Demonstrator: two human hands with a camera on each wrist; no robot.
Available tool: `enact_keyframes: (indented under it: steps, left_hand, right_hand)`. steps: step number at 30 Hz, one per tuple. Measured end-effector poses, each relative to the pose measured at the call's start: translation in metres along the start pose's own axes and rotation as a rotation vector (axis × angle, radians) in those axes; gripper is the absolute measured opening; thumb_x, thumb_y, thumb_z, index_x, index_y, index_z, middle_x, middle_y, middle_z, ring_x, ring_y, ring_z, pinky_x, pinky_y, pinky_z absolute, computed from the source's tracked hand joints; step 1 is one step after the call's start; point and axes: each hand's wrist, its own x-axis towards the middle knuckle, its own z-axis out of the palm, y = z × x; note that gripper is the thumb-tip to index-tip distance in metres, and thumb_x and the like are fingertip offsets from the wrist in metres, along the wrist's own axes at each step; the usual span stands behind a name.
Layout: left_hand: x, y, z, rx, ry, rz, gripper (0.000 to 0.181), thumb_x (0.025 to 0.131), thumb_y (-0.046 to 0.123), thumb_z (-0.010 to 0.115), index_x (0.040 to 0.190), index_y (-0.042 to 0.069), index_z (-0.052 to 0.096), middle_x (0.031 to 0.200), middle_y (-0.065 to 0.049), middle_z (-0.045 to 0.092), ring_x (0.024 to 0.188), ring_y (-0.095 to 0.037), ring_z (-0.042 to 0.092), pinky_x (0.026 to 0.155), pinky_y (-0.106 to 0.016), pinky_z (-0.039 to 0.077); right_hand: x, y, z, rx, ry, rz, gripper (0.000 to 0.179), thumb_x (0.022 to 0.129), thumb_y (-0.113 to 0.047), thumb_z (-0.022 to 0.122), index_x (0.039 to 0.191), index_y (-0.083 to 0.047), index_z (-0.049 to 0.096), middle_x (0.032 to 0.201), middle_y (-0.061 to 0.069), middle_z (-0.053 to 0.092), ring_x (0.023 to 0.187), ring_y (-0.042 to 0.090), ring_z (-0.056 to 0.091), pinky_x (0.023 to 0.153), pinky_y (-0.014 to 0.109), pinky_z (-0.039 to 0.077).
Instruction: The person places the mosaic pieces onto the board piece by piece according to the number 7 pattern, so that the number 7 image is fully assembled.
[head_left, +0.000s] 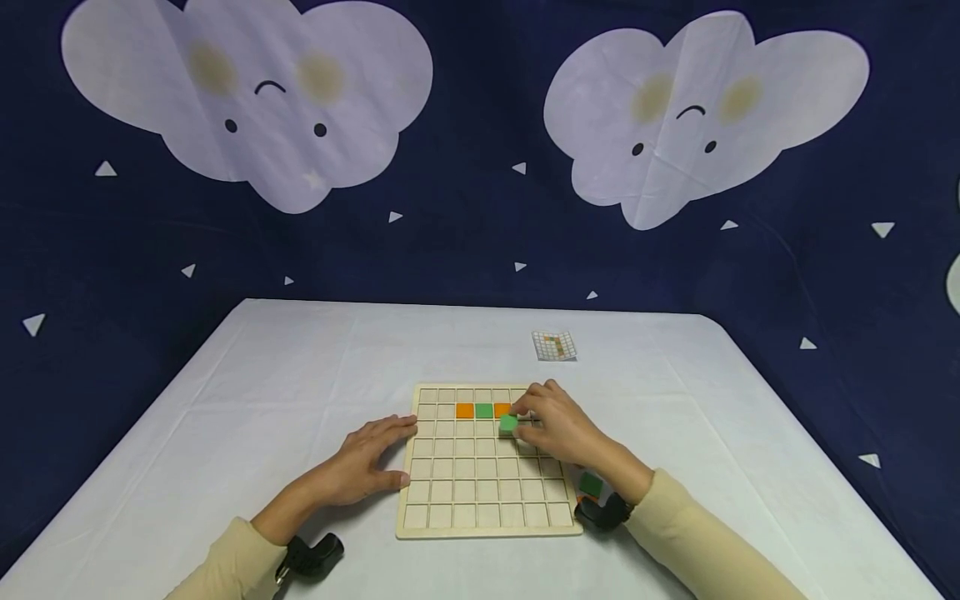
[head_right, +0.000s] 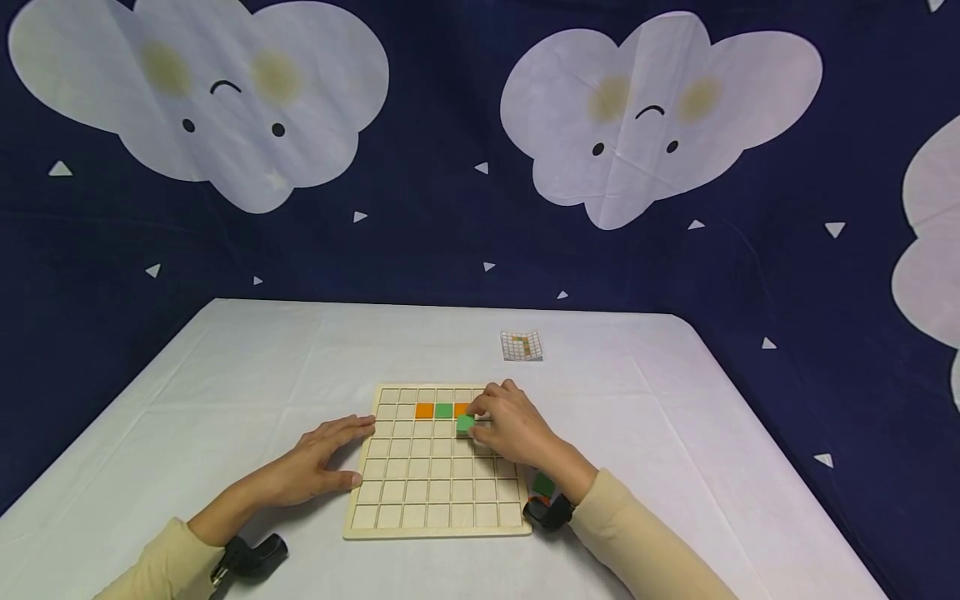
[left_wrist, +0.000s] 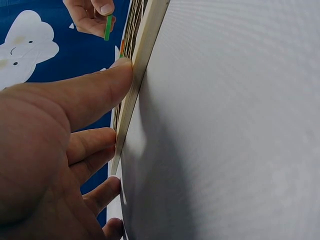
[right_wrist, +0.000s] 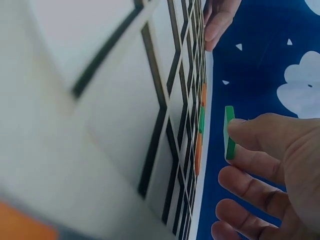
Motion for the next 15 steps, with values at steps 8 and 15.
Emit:
enact_keyframes:
  steps: [8,15]
  left_hand:
    - [0.0002,-0.0010,0.0001,-0.002,0.000,0.002,0.067,0.083,0.028,0.070,0.139,0.003,0.044,0.151,-0.012,0.036,0.141,-0.042,0.024,0.108,-0.065,0.017]
    - [0.0000,-0.0006,-0.0004,-0.005,0.002,0.007,0.067,0.083,0.028,0.070,0.139,0.003,0.043,0.151,-0.012,0.036,0.141,-0.042,0.024,0.108,-0.066,0.016]
  right_hand:
    - [0.0068,-0.0019,0.0042,-0.005,-0.024,0.022,0.022,0.080,-0.023,0.070,0.101,-0.015,0.071,0.094,-0.004,0.061,0.081,0.009,0.041,0.072,0.027,0.038]
    - [0.0089,-0.0002,0.0072,-0.009,-0.049,0.010,0.021,0.081,-0.023,0.071,0.100,-0.015,0.072,0.098,-0.004,0.063,0.080,0.009,0.041,0.072,0.026,0.037]
